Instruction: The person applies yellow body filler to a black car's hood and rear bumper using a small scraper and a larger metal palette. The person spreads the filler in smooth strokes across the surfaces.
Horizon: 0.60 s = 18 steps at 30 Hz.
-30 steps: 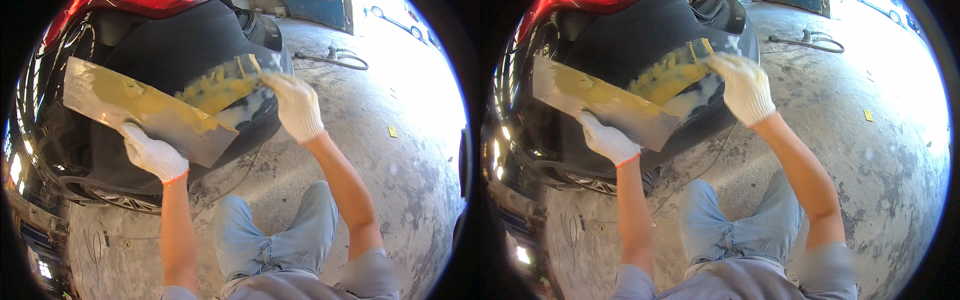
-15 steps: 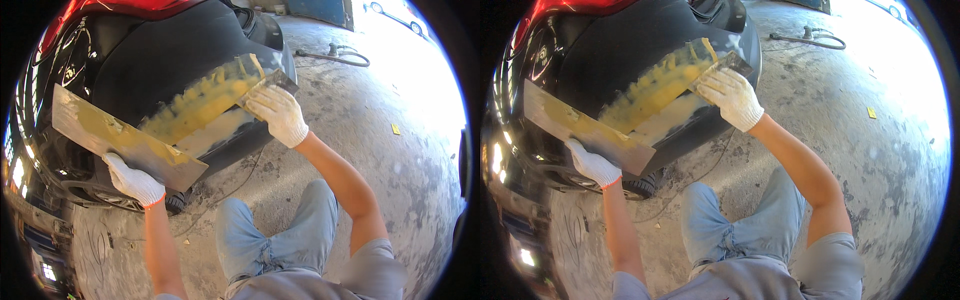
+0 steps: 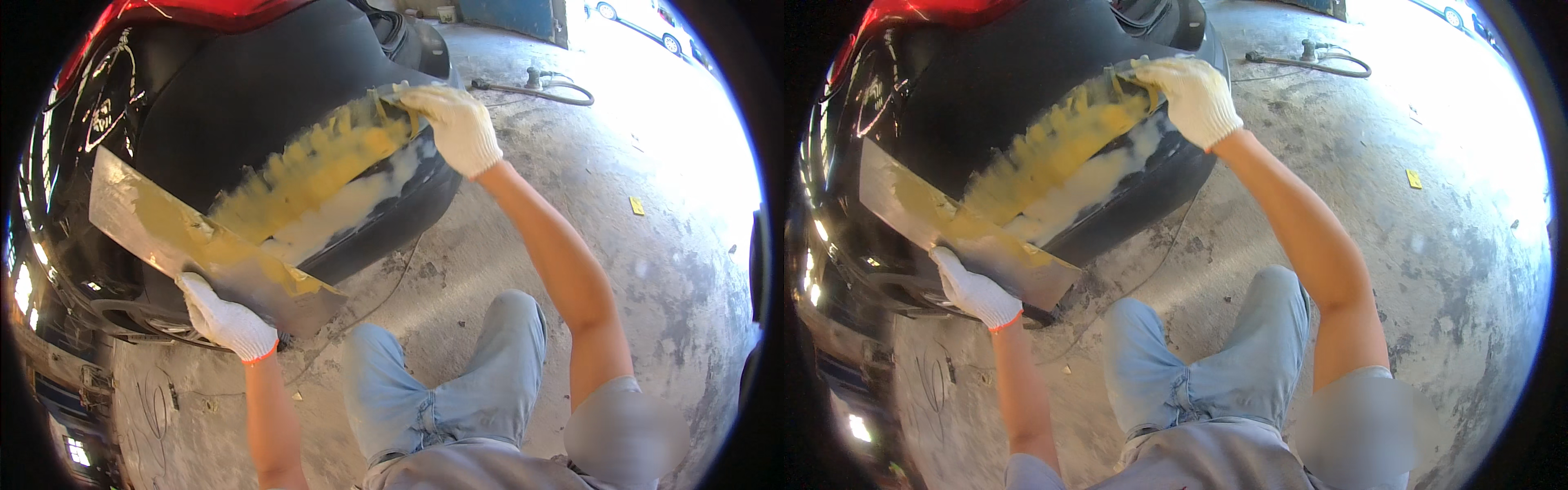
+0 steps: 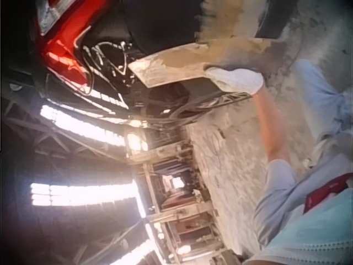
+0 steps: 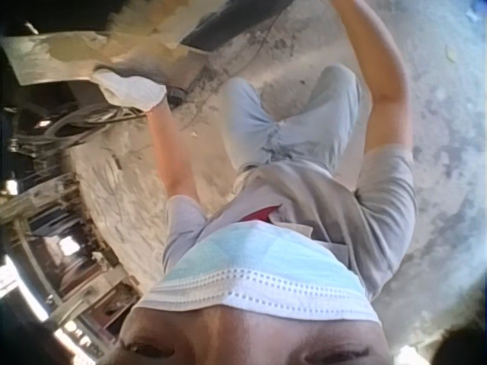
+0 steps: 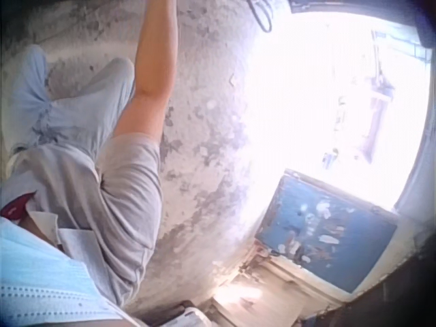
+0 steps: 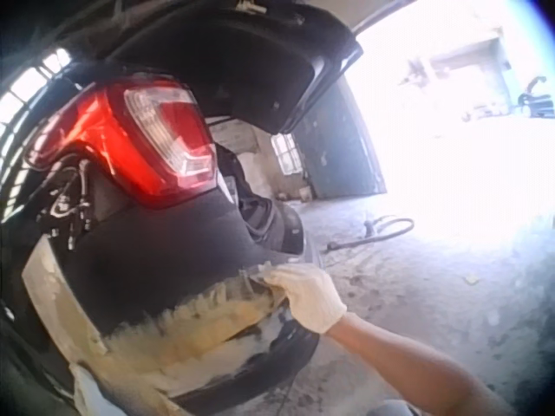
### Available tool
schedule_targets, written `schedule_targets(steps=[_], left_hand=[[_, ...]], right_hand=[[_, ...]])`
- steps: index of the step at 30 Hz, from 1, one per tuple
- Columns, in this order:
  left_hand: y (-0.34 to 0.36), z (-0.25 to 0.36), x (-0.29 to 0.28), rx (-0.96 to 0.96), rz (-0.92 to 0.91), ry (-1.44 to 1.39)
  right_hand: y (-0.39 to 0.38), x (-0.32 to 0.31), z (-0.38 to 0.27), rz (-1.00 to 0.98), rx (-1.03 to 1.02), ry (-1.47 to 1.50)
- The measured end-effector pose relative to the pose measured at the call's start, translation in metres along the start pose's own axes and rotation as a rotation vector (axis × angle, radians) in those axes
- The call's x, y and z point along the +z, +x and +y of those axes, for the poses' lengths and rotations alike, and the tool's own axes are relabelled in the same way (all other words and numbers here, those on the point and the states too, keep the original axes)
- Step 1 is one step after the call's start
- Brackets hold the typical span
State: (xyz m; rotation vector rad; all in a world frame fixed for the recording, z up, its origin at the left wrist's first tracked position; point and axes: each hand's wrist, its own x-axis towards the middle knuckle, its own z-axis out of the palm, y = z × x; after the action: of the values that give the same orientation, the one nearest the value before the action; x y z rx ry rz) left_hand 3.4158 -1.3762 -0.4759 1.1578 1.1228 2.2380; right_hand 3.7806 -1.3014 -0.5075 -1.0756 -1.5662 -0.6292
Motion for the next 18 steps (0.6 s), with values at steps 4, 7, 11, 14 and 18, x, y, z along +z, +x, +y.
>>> schedule_targets(steps=[4, 7, 11, 14, 18], left_hand=[[0.0, -0.002, -0.007, -0.024, 0.039, 0.028], [-0.008, 0.0, -0.003, -0.032, 0.054, 0.054], [-0.014, 0.005, 0.003, -0.021, 0.027, 0.035], [-0.013, 0.004, -0.002, -0.005, 0.029, 0.022], [-0.01, -0.001, -0.019, 0.0, 0.047, 0.033]], right_hand=[[-0.052, -0.014, -0.027, -0.035, -0.129, -0.108], [-0.055, -0.022, -0.024, -0.005, 0.009, -0.084], [-0.011, -0.015, 0.005, 0.009, 0.222, -0.008], [0.013, -0.007, 0.02, -0.109, 0.35, 0.086], [-0.004, -0.003, 0.012, -0.104, 0.199, 0.049]])
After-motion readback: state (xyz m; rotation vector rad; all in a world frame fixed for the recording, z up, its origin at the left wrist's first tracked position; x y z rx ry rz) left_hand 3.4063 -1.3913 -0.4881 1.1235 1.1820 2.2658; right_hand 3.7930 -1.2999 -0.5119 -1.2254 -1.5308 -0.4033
